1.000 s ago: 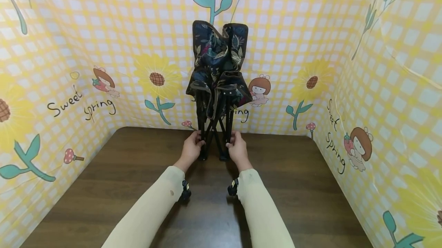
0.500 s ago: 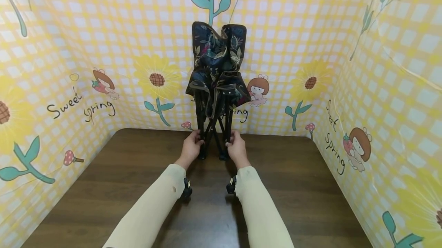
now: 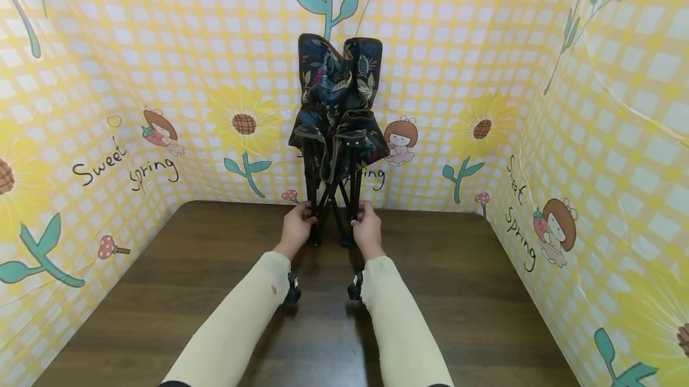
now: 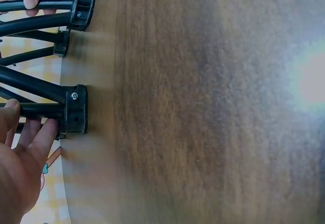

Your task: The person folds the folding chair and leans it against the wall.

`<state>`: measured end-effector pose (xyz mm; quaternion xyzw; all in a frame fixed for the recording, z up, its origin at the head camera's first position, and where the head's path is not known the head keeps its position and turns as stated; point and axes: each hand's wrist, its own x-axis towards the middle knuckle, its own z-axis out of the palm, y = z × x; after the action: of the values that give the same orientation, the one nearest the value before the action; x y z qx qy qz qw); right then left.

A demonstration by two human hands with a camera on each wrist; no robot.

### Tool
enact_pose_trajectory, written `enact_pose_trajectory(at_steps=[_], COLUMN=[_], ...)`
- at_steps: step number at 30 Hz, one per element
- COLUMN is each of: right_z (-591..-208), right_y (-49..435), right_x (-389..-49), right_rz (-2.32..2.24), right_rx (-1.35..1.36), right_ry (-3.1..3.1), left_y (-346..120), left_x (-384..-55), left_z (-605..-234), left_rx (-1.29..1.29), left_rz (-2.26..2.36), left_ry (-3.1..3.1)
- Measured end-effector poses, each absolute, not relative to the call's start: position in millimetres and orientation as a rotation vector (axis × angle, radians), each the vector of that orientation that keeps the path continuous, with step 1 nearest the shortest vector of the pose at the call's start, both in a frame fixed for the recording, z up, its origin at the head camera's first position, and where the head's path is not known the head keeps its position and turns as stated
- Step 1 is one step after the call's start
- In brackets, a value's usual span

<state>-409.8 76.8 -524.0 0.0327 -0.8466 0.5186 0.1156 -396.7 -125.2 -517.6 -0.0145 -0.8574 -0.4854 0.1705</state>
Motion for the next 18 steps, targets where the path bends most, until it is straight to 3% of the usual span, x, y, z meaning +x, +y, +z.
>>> enact_pose_trajectory(at_steps=[18], right_z=[-520.0], right_y=[81.4], right_x=[-409.2], right_rz=[1.512], right_rx=[0.071], right_ry=[-2.516], left_y=[-128.6], left_x=[-393.5], left_z=[-518.1], left_rx=[-0.063], left_rz=[-1.427], left_ry=[-2.418])
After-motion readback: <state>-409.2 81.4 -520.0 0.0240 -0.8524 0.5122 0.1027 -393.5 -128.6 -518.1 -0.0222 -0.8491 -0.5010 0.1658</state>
